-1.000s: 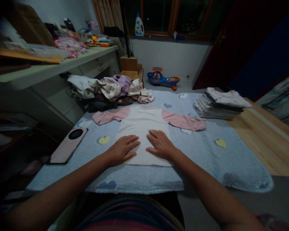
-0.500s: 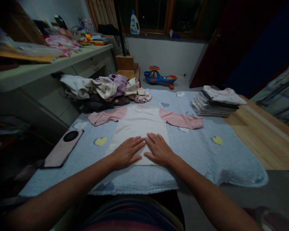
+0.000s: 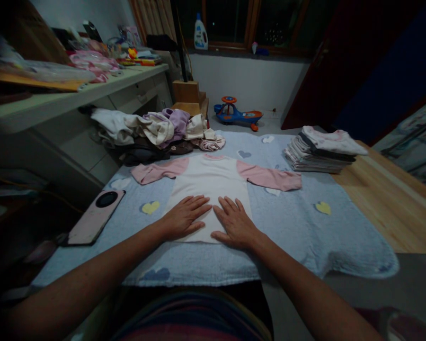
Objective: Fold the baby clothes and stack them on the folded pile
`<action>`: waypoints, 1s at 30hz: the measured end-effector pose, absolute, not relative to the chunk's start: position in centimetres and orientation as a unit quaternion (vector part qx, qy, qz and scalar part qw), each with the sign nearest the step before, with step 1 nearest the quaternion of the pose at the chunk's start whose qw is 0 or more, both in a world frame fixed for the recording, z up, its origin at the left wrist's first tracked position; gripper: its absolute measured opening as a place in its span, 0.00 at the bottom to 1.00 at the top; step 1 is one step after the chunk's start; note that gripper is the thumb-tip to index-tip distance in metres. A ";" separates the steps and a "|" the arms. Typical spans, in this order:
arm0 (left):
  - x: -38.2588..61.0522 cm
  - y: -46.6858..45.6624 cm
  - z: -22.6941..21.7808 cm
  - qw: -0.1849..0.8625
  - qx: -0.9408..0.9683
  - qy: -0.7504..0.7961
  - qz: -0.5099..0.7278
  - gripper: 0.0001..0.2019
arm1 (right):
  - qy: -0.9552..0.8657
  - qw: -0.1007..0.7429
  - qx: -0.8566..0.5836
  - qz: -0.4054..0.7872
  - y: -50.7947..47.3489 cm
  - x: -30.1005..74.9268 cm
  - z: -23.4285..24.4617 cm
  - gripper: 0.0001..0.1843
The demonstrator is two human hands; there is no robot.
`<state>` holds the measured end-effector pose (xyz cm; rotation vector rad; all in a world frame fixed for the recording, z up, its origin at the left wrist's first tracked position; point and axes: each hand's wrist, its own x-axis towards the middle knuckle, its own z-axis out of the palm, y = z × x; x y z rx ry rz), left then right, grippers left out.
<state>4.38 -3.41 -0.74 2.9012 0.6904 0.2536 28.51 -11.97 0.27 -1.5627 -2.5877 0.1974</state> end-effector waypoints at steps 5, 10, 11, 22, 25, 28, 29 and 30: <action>4.4 -3.5 -0.6 0.066 0.966 0.233 0.094 0.25 | -0.852 0.049 -0.518 0.064 -11.6 28.9 0.4 0.38; 4.0 -3.4 -0.7 0.054 0.967 0.230 0.098 0.23 | -0.842 0.053 -0.535 0.044 -11.4 30.0 0.4 0.34; 3.8 -3.4 -0.7 0.051 0.966 0.232 0.102 0.23 | -0.839 0.056 -0.540 0.039 -11.4 30.4 0.3 0.34; 3.2 -3.8 0.0 0.026 0.946 0.306 0.106 0.19 | -0.823 0.090 -0.559 0.042 -12.5 31.3 0.0 0.34; 4.5 -5.5 0.2 0.059 0.951 0.283 0.110 0.22 | -0.839 0.105 -0.530 0.061 -13.0 29.7 -0.2 0.37; 4.9 -6.7 0.1 0.087 0.958 0.258 0.089 0.30 | -0.845 0.097 -0.522 0.065 -13.3 29.1 -0.4 0.39; 4.8 -6.8 0.0 0.089 0.959 0.257 0.078 0.32 | -0.846 0.089 -0.522 0.065 -13.4 29.2 -0.4 0.40; 4.6 -6.9 -0.2 0.089 0.959 0.260 0.068 0.34 | -0.847 0.081 -0.522 0.067 -13.5 29.5 -0.4 0.41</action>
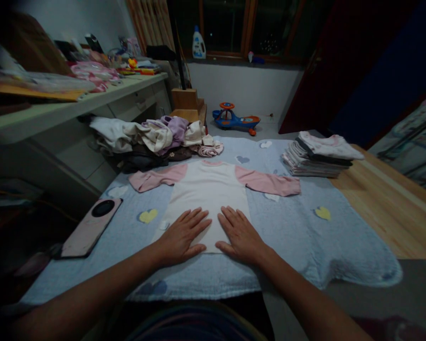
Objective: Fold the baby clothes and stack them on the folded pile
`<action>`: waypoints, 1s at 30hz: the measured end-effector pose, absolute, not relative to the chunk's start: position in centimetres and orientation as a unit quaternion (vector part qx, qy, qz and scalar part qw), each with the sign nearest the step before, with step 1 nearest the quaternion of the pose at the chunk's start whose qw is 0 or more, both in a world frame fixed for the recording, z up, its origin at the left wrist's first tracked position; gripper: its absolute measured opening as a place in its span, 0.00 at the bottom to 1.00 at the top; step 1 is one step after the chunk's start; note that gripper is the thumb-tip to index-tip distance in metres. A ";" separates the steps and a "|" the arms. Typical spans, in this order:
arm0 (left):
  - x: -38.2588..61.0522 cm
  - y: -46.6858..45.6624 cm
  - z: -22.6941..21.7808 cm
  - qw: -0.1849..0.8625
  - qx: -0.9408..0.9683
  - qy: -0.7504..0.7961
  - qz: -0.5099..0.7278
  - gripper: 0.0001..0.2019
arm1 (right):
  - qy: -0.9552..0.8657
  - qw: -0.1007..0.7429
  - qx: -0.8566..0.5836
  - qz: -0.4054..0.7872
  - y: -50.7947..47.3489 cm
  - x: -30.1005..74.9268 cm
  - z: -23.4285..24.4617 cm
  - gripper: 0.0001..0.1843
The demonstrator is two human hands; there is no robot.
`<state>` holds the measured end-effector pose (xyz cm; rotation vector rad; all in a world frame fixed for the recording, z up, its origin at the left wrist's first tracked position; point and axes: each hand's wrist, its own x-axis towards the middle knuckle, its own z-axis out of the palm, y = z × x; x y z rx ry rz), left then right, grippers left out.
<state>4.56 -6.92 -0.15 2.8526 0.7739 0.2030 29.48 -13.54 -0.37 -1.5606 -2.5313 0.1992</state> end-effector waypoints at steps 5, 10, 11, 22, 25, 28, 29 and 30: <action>2.9 -6.8 -0.1 0.088 0.956 0.278 0.043 0.37 | -0.850 0.056 -0.514 0.097 -13.9 31.7 0.5 0.44; 3.6 -5.1 1.0 0.091 0.954 0.279 0.065 0.29 | -0.855 0.092 -0.491 0.141 -11.4 31.8 2.6 0.30; 4.1 -4.4 1.2 0.085 0.952 0.283 0.078 0.25 | -0.858 0.104 -0.483 0.140 -10.5 31.3 2.9 0.28; 6.1 2.5 -0.2 -0.006 0.942 0.314 0.119 0.17 | -0.854 0.136 -0.496 0.076 -0.3 30.9 1.7 0.18; 6.0 4.0 -0.4 -0.023 0.931 0.338 0.132 0.17 | -0.835 0.117 -0.534 0.063 2.0 31.9 1.7 0.16; 6.4 5.1 -0.2 -0.043 0.914 0.380 0.136 0.15 | -0.811 0.101 -0.575 0.044 3.4 31.6 1.5 0.14; 6.7 5.3 -0.1 -0.046 0.907 0.396 0.135 0.14 | -0.800 0.103 -0.590 0.034 3.7 31.3 1.4 0.14; 7.1 5.6 0.1 -0.048 0.900 0.412 0.132 0.13 | -0.789 0.110 -0.604 0.023 3.8 31.0 1.1 0.14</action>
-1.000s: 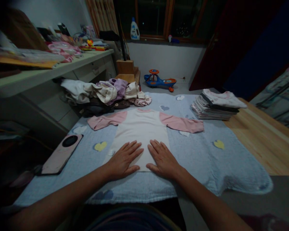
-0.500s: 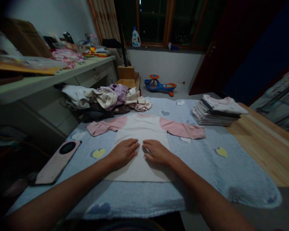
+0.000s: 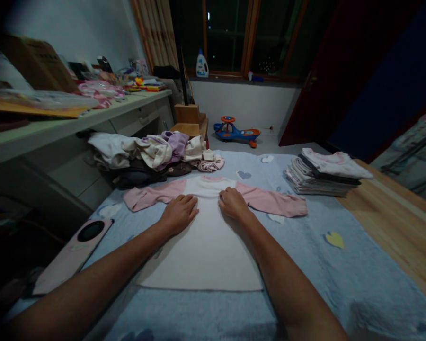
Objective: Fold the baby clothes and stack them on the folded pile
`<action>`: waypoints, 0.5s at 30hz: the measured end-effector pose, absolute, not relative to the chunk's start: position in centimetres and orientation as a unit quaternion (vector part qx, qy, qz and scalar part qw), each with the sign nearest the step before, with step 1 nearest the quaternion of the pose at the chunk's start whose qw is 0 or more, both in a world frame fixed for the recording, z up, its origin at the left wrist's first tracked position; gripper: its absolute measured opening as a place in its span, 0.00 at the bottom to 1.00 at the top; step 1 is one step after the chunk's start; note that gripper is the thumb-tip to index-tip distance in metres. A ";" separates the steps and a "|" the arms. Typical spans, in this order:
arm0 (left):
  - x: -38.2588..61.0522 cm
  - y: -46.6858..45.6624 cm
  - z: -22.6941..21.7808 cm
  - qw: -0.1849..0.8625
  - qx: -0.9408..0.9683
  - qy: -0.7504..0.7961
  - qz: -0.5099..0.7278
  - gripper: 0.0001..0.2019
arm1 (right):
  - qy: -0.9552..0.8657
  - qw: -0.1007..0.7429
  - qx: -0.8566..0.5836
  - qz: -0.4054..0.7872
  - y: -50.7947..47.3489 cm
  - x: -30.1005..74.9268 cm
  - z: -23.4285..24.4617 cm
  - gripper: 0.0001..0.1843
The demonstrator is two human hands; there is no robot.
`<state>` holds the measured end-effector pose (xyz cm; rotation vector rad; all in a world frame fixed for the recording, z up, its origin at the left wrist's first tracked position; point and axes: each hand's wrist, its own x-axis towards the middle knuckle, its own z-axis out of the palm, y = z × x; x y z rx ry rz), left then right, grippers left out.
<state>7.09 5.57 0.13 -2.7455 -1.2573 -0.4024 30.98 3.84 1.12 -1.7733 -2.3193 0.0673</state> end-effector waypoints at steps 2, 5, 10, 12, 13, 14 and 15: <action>8.1 6.0 0.5 0.051 -0.888 -0.442 -0.118 0.12 | -0.778 0.132 -0.614 0.006 3.9 30.2 0.5 0.14; 9.6 6.6 1.0 0.053 -0.886 -0.450 -0.094 0.11 | -0.789 0.161 -0.593 0.004 3.7 29.6 -0.4 0.13; 10.7 7.2 0.5 0.026 -0.925 -0.366 -0.099 0.10 | -0.802 0.175 -0.571 0.017 3.7 30.0 -0.9 0.17; 10.5 7.2 -0.1 0.016 -0.924 -0.362 -0.121 0.10 | -0.800 0.158 -0.579 0.021 3.8 30.4 -1.0 0.22; 10.4 7.2 -0.4 0.011 -0.922 -0.363 -0.134 0.11 | -0.797 0.144 -0.586 0.024 3.9 30.5 -1.2 0.25; 10.2 7.2 -0.7 0.005 -0.920 -0.364 -0.146 0.11 | -0.794 0.128 -0.594 0.029 4.0 30.7 -1.3 0.28; 10.1 7.2 -0.9 0.001 -0.917 -0.366 -0.156 0.11 | -0.790 0.113 -0.602 0.034 4.1 30.8 -1.4 0.30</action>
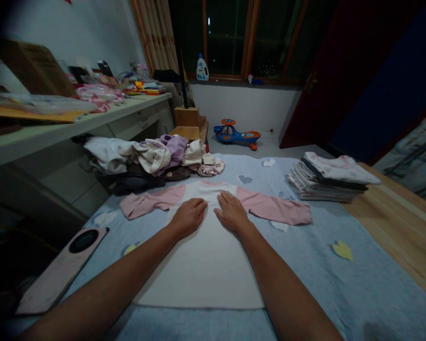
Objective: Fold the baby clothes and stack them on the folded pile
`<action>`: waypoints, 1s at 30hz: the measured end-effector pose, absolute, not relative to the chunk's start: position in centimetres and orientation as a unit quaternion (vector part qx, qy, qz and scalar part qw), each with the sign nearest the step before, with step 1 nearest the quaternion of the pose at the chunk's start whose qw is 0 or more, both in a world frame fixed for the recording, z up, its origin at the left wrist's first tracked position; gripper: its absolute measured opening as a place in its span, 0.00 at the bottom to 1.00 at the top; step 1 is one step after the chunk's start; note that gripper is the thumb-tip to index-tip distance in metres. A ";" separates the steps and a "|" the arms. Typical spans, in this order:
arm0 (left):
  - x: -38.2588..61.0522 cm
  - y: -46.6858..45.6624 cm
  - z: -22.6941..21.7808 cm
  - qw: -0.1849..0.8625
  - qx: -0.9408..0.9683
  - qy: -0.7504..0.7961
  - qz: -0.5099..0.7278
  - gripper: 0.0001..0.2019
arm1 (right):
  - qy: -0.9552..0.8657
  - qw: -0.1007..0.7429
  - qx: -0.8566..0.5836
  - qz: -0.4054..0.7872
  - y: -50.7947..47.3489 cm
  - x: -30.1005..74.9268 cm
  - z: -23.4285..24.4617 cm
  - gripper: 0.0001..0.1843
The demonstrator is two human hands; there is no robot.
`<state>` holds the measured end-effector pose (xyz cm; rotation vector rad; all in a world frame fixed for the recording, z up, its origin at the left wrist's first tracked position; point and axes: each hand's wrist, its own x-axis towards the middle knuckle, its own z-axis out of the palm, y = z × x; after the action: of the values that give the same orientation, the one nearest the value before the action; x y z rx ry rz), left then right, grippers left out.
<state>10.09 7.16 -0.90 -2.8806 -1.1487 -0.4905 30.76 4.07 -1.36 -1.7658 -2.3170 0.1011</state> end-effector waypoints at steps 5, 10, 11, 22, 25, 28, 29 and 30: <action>10.0 7.2 -1.3 -0.003 -0.908 -0.377 -0.181 0.14 | -0.771 0.055 -0.631 0.068 5.0 30.9 -0.6 0.34; 10.1 7.2 -1.1 0.001 -0.907 -0.381 -0.178 0.12 | -0.763 0.066 -0.641 0.048 6.2 29.5 0.9 0.22; 10.1 7.2 -1.0 0.002 -0.905 -0.385 -0.178 0.11 | -0.758 0.085 -0.645 0.036 6.3 29.1 0.9 0.20; 10.0 7.4 -1.2 0.010 -0.892 -0.410 -0.188 0.16 | -0.758 0.125 -0.640 0.006 6.4 30.4 -1.4 0.29; 10.0 7.3 -1.3 0.013 -0.906 -0.378 -0.189 0.14 | -0.751 0.135 -0.647 -0.003 6.5 30.4 -1.4 0.28; 10.0 7.3 -1.5 0.010 -0.920 -0.349 -0.180 0.11 | -0.756 0.175 -0.631 -0.011 6.5 30.5 -1.5 0.22; 10.0 7.4 -1.6 0.010 -0.920 -0.349 -0.176 0.11 | -0.757 0.189 -0.625 -0.010 6.4 30.6 -1.5 0.20; 10.1 7.4 -1.6 0.011 -0.919 -0.355 -0.173 0.11 | -0.759 0.200 -0.620 -0.007 6.4 30.7 -1.6 0.19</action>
<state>10.05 7.38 -1.64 -2.8663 -1.1069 -0.5412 30.66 6.42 -1.56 -1.7320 -2.1210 -0.0200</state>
